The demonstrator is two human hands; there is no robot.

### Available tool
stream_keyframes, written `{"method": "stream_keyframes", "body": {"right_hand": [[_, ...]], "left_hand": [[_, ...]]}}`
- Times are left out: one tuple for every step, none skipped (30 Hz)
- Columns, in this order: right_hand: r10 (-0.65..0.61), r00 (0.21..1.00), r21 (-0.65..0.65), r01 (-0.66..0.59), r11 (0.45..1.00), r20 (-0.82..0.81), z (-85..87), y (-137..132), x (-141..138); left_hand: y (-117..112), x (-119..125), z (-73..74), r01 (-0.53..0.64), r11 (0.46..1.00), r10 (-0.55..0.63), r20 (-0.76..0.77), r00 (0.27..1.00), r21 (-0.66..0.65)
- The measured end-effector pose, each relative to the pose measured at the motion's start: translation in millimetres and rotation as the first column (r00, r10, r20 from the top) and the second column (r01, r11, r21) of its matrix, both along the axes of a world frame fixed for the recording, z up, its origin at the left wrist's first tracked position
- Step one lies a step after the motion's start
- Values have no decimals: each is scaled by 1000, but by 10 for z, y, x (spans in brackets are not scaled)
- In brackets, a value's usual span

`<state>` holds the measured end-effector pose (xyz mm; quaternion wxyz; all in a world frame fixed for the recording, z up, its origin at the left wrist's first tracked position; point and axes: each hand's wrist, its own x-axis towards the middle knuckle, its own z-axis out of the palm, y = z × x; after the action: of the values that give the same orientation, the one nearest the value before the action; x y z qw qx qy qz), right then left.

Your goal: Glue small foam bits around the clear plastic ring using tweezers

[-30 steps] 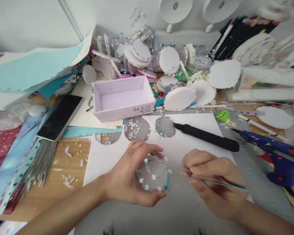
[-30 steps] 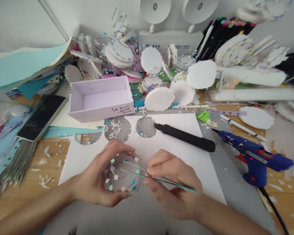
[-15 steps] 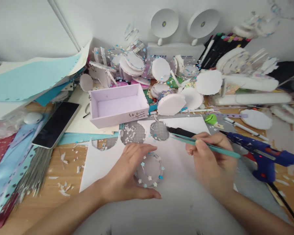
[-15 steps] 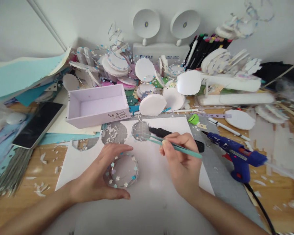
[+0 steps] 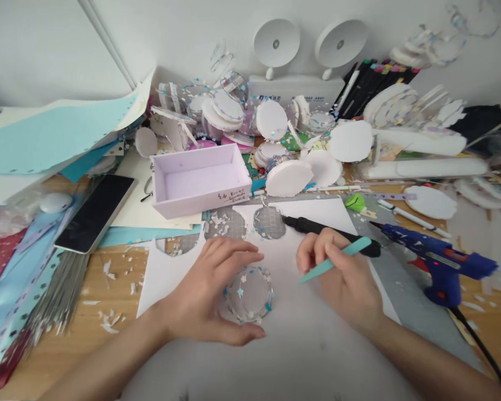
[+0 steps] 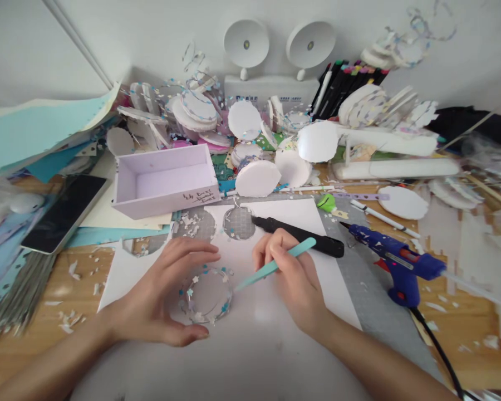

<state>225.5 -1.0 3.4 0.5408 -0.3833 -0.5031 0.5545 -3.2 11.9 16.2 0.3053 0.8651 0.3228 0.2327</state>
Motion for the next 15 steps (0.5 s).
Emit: {"method": "stream_keyframes", "body": {"right_hand": [[20, 1000, 1, -20, 1000, 4, -2, -3, 2], [38, 999, 3, -38, 999, 19, -4, -8, 8], [50, 997, 15, -50, 999, 52, -5, -15, 15], [64, 991, 42, -69, 997, 117, -5, -22, 23], [82, 974, 107, -106, 989, 210, -4, -30, 31], [90, 943, 205, -162, 965, 322, -2, -37, 36], [79, 896, 320, -237, 917, 438, 0, -43, 36], [45, 839, 424, -320, 847, 543, 0, -47, 32], [-3, 780, 499, -397, 770, 626, -2, -49, 24], [-57, 727, 545, -458, 702, 684, -5, -50, 14], [-110, 682, 568, -497, 656, 723, -11, -49, 4], [-152, 640, 573, -524, 630, 753, -19, -47, -4], [-180, 608, 572, -546, 612, 773, -29, -45, -7], [-200, 589, 574, -560, 598, 783, -39, -42, -5], [-212, 579, 577, -569, 586, 787, -49, -40, 1]], "left_hand": [[2, -1, -4, 6, 1000, -6, -5, 1000, 19], [3, -1, -11, 11, 999, -10, -6, 1000, 34], [3, 1, -19, 10, 999, -10, 0, 1000, 46], [1, 3, -27, 7, 999, -8, 8, 1000, 51], [-1, 6, -34, 2, 999, -3, 14, 1000, 48], [-3, 11, -41, -4, 999, 3, 21, 1000, 40], [-5, 17, -46, -10, 1000, 9, 29, 1000, 29], [-7, 23, -49, -16, 1000, 15, 37, 999, 19], [-9, 29, -52, -22, 1000, 22, 45, 999, 7], [-11, 34, -54, -26, 1000, 26, 55, 998, -3], [-13, 38, -56, -31, 999, 31, 65, 997, -9], [-15, 41, -57, -34, 999, 34, 74, 997, -13], [-17, 42, -57, -35, 999, 36, 77, 996, -20], [-19, 42, -57, -33, 999, 35, 77, 996, -26], [-20, 42, -57, -28, 999, 30, 78, 997, -32]]}}
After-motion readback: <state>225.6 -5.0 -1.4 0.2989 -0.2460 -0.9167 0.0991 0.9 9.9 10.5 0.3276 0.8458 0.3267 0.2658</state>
